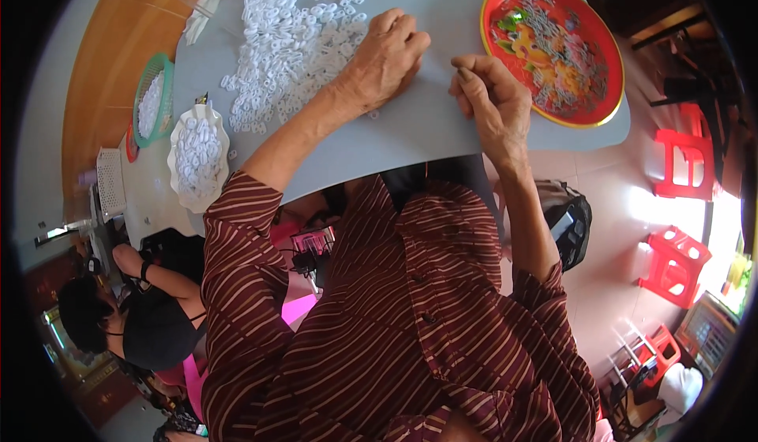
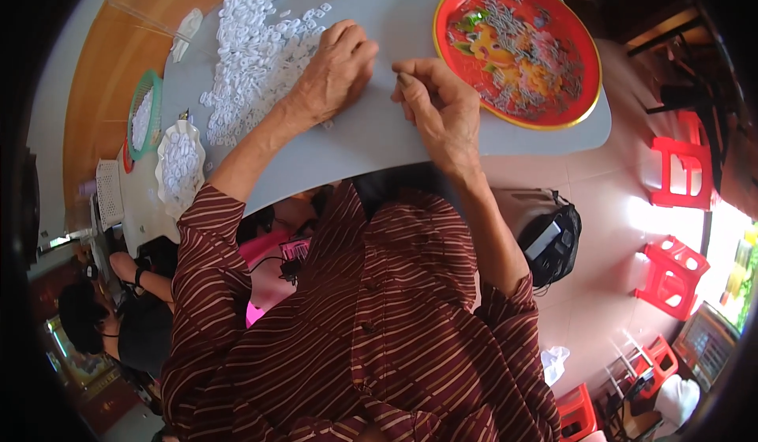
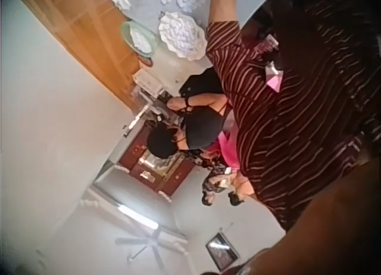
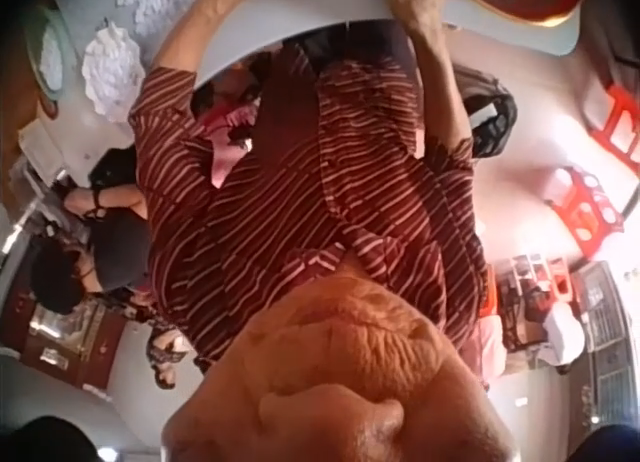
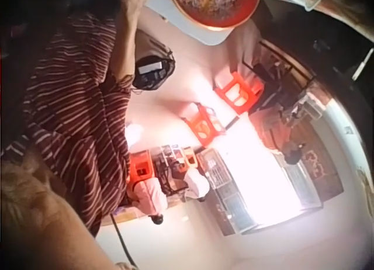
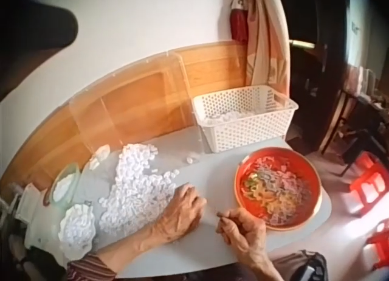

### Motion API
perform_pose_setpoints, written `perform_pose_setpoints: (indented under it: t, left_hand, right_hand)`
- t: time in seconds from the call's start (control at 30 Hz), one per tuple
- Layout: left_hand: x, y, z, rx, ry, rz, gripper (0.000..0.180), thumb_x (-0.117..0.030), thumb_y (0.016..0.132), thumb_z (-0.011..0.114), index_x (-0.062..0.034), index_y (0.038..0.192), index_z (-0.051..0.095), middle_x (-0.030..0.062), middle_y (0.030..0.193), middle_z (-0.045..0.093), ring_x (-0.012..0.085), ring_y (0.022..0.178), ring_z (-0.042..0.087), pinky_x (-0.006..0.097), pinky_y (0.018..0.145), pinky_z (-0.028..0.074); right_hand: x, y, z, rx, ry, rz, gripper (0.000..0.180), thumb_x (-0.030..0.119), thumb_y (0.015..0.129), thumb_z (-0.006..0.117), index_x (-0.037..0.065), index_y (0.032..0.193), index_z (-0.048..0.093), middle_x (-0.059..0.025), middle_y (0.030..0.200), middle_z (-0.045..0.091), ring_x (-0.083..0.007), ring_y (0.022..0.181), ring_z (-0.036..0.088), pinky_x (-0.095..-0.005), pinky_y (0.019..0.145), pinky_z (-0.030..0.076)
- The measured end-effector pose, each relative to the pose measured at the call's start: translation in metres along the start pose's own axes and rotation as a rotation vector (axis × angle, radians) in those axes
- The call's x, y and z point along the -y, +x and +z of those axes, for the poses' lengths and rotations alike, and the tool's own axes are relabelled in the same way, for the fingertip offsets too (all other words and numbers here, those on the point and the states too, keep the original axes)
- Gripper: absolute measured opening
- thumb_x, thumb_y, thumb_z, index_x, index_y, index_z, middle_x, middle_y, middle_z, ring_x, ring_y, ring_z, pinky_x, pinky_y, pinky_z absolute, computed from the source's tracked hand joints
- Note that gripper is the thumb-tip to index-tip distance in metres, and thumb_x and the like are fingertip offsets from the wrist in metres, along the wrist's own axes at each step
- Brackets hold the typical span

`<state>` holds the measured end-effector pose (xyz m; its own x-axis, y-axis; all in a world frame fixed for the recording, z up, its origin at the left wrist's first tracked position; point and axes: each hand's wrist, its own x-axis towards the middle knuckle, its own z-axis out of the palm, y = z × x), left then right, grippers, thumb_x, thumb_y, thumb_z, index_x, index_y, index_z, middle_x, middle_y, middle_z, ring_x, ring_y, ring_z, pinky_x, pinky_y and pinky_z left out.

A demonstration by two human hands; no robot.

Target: Assembling small white plastic components by hand on a white table.

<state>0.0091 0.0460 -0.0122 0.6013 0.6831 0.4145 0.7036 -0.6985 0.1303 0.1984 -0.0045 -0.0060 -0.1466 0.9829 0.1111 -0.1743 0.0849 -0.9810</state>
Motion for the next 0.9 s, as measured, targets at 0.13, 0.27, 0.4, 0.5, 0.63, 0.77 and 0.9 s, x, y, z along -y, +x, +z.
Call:
perform_pose_setpoints:
  t: [0.13,0.27,0.4,0.5,0.63,0.77,0.9]
  left_hand:
    - [-0.018,-0.024,-0.023,-0.020,0.023,-0.039,0.028,0.003,0.068,0.064,0.0002,0.093,0.054,0.0161,0.103,0.050,0.0347,0.109,0.044,0.042,0.093,0.039]
    - [-0.028,-0.046,-0.034,0.081,-0.045,-0.093,0.033,-0.001,0.064,0.069,0.0022,0.094,0.055,0.0158,0.111,0.050,0.0382,0.115,0.041,0.044,0.097,0.037]
    - [-0.010,-0.054,-0.033,0.056,-0.012,-0.149,0.035,-0.002,0.064,0.070,0.0013,0.097,0.057,0.0152,0.113,0.049,0.0369,0.115,0.040,0.044,0.096,0.038]
    - [0.007,-0.050,-0.029,0.006,0.058,-0.146,0.033,-0.002,0.067,0.069,0.0001,0.098,0.057,0.0142,0.112,0.049,0.0361,0.114,0.041,0.043,0.096,0.038]
    - [0.021,-0.036,-0.040,-0.077,-0.008,-0.262,0.027,-0.002,0.076,0.062,-0.0001,0.102,0.056,0.0150,0.106,0.048,0.0339,0.108,0.043,0.043,0.091,0.041]
    - [0.051,-0.010,-0.033,-0.149,-0.028,-0.315,0.023,-0.003,0.082,0.056,0.0003,0.105,0.053,0.0157,0.101,0.051,0.0343,0.100,0.046,0.043,0.088,0.041]
    - [0.068,-0.010,-0.026,-0.091,-0.047,-0.340,0.020,-0.003,0.083,0.056,0.0010,0.102,0.054,0.0146,0.099,0.052,0.0333,0.097,0.049,0.041,0.086,0.043]
  right_hand:
    - [-0.002,-0.004,0.005,0.026,0.018,0.048,0.015,0.006,0.092,0.055,-0.003,0.103,0.060,-0.0033,0.074,0.059,-0.0048,0.058,0.046,-0.0181,0.053,0.038]
    - [0.000,-0.006,0.000,0.037,0.043,0.096,0.015,0.007,0.092,0.055,-0.003,0.103,0.060,-0.0029,0.074,0.059,-0.0041,0.058,0.045,-0.0178,0.053,0.038]
    - [0.002,-0.008,0.001,0.052,0.020,0.132,0.014,0.009,0.092,0.057,-0.001,0.102,0.060,-0.0016,0.074,0.059,-0.0037,0.058,0.045,-0.0176,0.053,0.038]
    - [0.003,-0.007,0.002,0.067,0.010,0.128,0.015,0.011,0.092,0.057,-0.001,0.102,0.060,-0.0014,0.075,0.059,-0.0035,0.059,0.046,-0.0166,0.053,0.038]
    - [0.001,-0.009,0.001,0.090,0.009,0.153,0.016,0.011,0.093,0.057,-0.002,0.102,0.059,-0.0020,0.075,0.059,-0.0034,0.059,0.047,-0.0161,0.053,0.039]
    - [0.001,-0.005,-0.002,0.091,-0.017,0.130,0.017,0.011,0.093,0.057,-0.002,0.103,0.059,-0.0025,0.076,0.059,-0.0035,0.059,0.047,-0.0164,0.053,0.039]
    - [0.005,-0.006,0.004,0.092,0.033,0.148,0.017,0.011,0.093,0.057,-0.003,0.103,0.059,-0.0025,0.076,0.059,-0.0037,0.060,0.047,-0.0167,0.055,0.040]
